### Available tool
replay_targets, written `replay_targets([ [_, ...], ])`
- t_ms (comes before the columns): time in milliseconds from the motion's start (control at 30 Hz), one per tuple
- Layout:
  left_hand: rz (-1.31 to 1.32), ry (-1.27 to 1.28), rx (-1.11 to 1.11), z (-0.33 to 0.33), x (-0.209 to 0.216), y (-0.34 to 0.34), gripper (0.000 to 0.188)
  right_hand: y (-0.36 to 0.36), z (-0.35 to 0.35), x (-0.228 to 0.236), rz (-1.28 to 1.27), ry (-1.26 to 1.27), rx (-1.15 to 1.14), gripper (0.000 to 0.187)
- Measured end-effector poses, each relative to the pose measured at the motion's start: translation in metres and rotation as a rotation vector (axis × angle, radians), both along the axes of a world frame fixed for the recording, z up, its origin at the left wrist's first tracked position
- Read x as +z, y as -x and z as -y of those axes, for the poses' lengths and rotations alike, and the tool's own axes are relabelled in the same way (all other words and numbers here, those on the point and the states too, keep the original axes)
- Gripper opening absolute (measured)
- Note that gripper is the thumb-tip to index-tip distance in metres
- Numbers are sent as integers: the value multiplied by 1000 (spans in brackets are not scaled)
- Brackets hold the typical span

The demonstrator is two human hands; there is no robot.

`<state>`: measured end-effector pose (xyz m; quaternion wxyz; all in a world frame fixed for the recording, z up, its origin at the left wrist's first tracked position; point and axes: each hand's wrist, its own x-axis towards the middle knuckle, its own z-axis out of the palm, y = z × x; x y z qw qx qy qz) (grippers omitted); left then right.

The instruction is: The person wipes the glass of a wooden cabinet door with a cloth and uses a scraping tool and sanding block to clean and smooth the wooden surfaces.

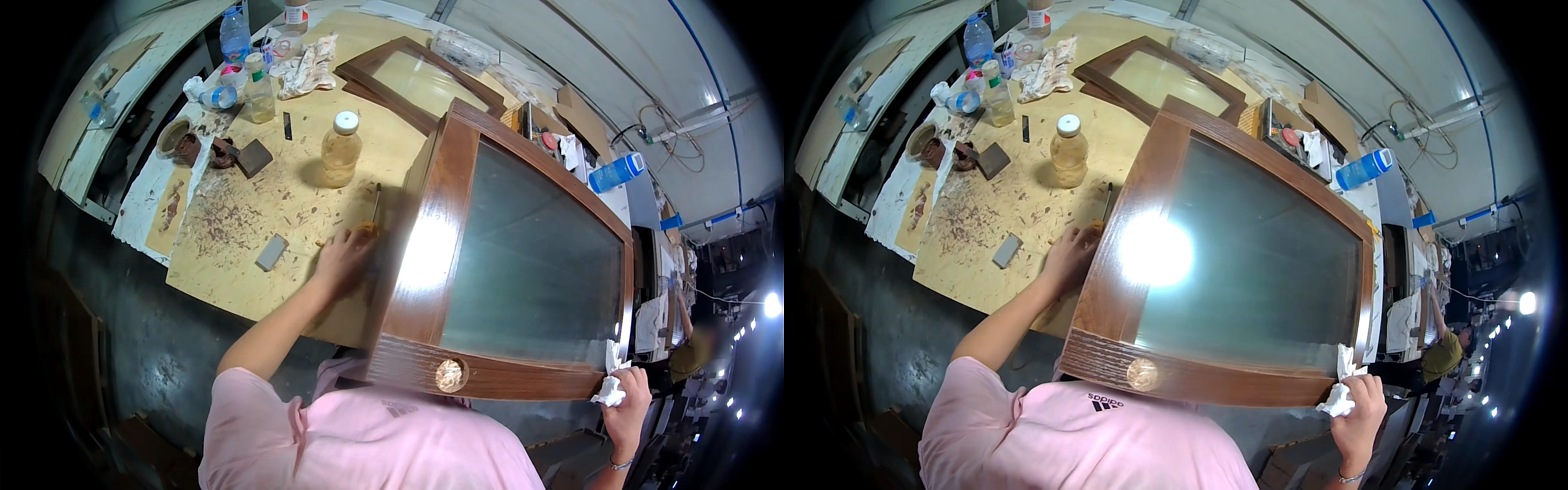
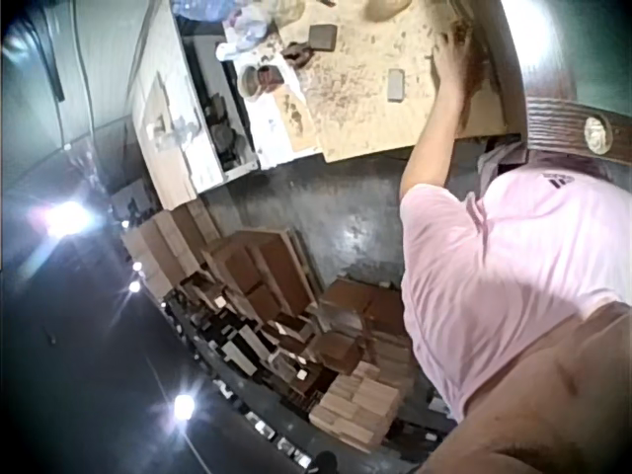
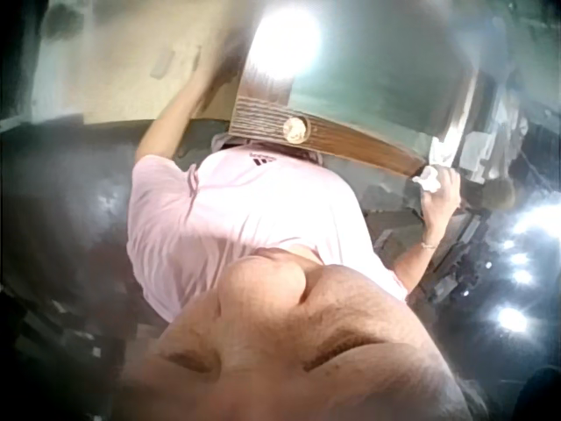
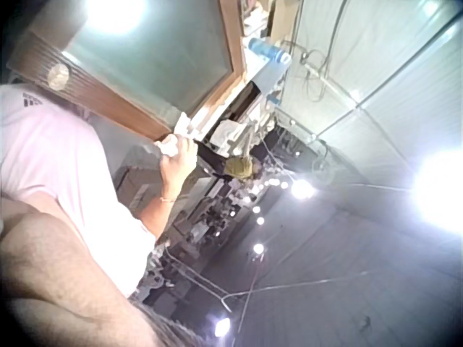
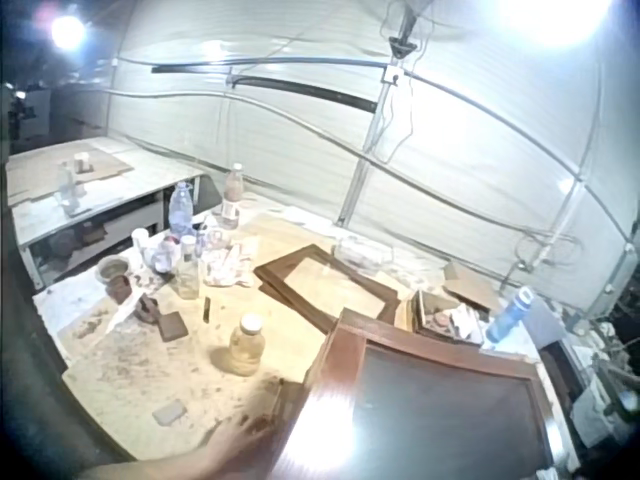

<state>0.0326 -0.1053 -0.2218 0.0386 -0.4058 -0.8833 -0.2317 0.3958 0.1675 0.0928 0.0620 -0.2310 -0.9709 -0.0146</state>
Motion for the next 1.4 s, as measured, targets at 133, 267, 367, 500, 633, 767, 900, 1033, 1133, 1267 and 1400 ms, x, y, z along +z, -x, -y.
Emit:
replay_targets([
  [133,-71,9,84,17,-24,18,44,-3,-14,-4,-60,12,28,26],
  [267,-241,-52,151,6,-19,28,33,7,-23,-7,-164,59,34,27],
  [367,-86,-42,270,-18,-29,23,21,15,-33,-15,-180,63,81,27],
  [500,-193,-81,282,-26,-39,17,18,25,-37,-25,-138,-67,178,26],
  [633,-148,-71,51,6,-43,-4,17,28,-41,-31,-149,-105,192,27],
  [767,165,-269,33,49,-38,-44,19,27,-38,-37,-202,-125,186,26],
  [900,165,-223,177,87,-78,-72,20,24,-38,-40,-243,-144,188,26],
  [1033,135,-159,323,75,-51,-79,21,22,-41,-42,-260,-158,171,28],
  [1133,227,-177,310,77,-53,-92,21,24,-44,-42,-290,-157,201,32],
  [1267,418,-146,279,98,-65,-120,21,20,-48,-43,-310,-162,192,35],
  [1400,537,-112,315,120,-73,-143,21,20,-47,-43,-346,-183,210,33],
])
